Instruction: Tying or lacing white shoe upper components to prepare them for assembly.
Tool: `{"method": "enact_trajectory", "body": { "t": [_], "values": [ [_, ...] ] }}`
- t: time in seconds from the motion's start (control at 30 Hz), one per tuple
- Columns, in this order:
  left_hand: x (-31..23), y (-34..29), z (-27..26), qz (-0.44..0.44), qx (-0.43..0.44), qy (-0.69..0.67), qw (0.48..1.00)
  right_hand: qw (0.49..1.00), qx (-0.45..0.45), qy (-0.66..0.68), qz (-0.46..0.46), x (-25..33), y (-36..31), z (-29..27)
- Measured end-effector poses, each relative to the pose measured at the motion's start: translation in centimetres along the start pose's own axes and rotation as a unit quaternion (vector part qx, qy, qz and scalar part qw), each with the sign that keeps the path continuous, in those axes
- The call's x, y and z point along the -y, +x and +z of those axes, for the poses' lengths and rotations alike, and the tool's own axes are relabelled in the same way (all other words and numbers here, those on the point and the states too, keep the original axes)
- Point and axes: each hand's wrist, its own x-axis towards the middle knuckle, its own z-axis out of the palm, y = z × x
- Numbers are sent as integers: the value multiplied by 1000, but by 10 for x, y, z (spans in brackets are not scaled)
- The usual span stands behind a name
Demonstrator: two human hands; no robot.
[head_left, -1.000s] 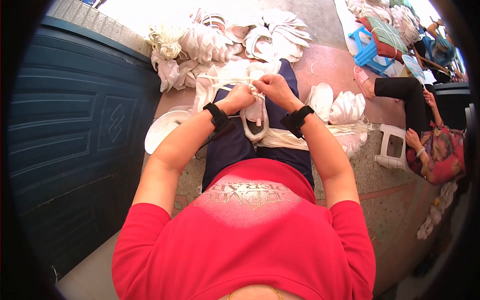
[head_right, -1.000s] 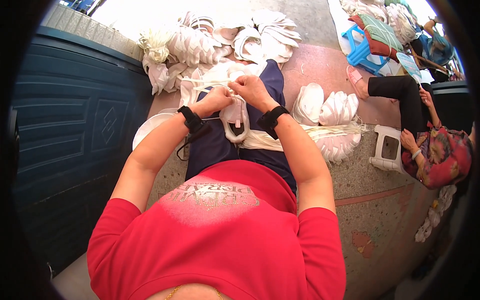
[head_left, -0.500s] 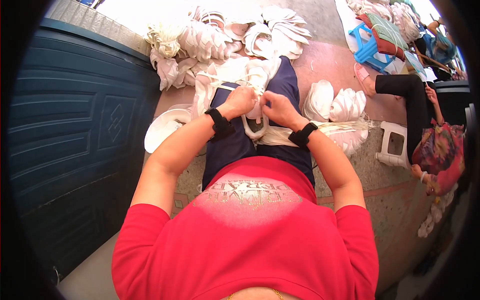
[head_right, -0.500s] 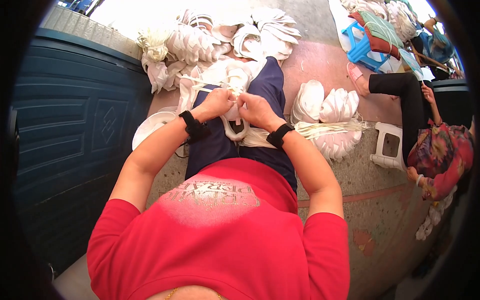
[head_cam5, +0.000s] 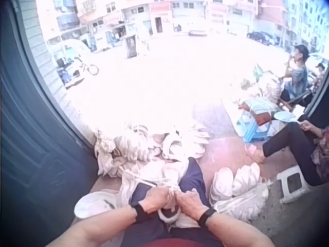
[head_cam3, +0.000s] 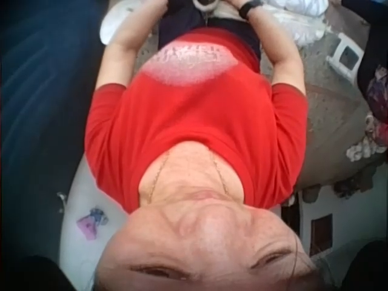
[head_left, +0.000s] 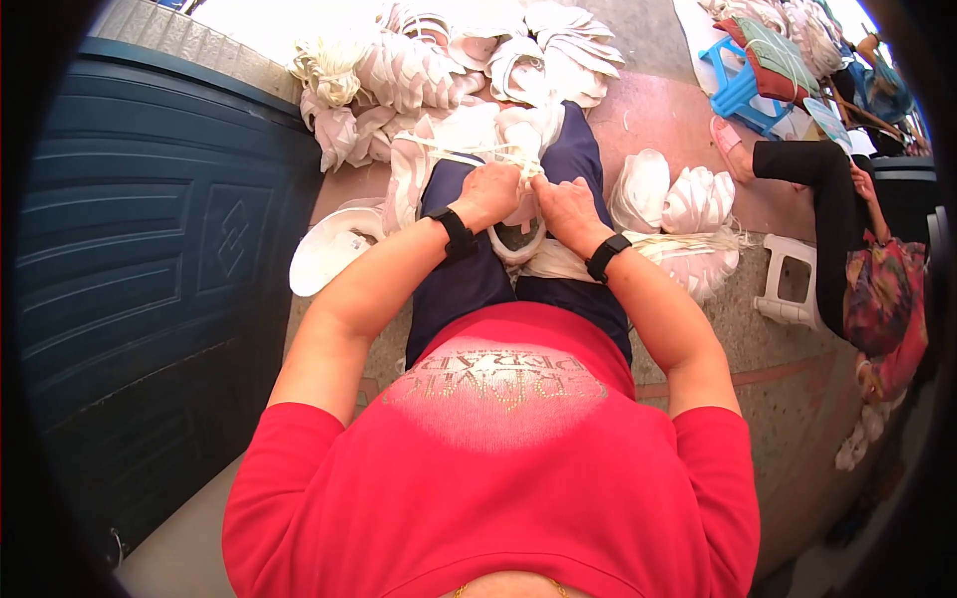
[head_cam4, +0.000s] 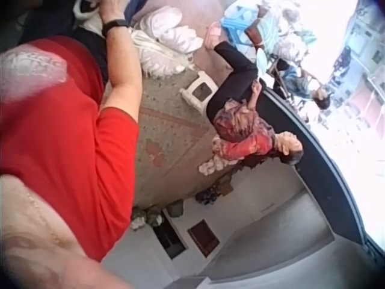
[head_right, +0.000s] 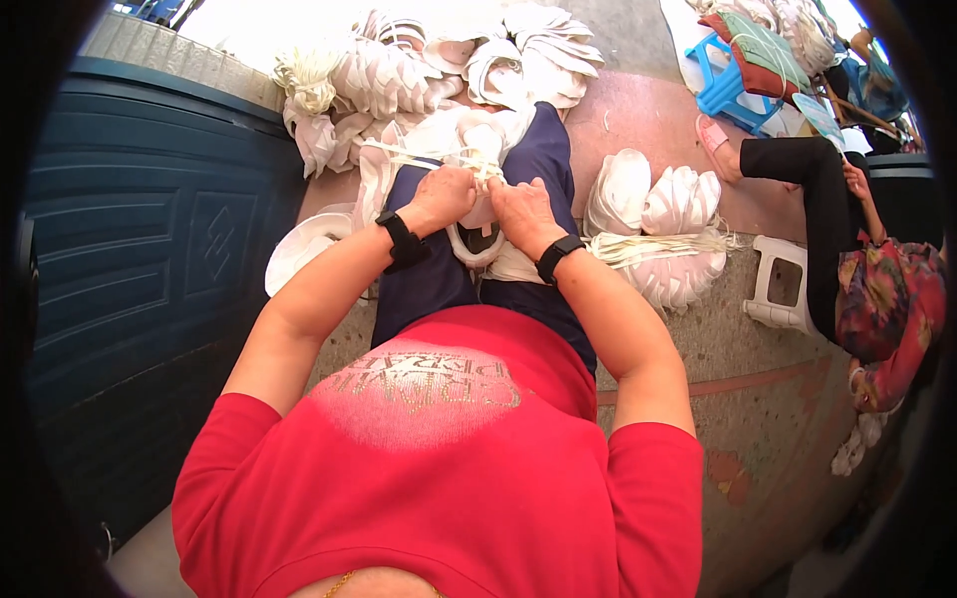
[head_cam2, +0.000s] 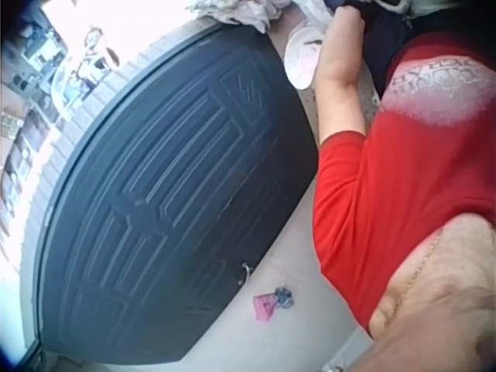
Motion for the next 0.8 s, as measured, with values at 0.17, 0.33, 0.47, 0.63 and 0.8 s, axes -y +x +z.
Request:
{"method": "enact_trajectory", "body": {
  "t": [0.17, 0.33, 0.47, 0.63, 0.8],
  "values": [
    [-3, 0, -2, -11, 8, 5, 1000, 996, -7, 87, -3, -1, -5, -10],
    [-9, -5, -2, -26, -8, 11, 1000, 983, -69, 168, -15, -11, -6, 8],
    [0, -3, 16, -21, -54, 5, 998, 977, -94, 191, -29, -11, -4, 14],
    [-8, -2, 17, -71, -38, -39, 996, 965, -92, 244, -9, -14, -3, 12],
    [-1, -3, 17, -76, -7, -74, 994, 953, -80, 290, 20, -13, 1, -1]
  ]
}}
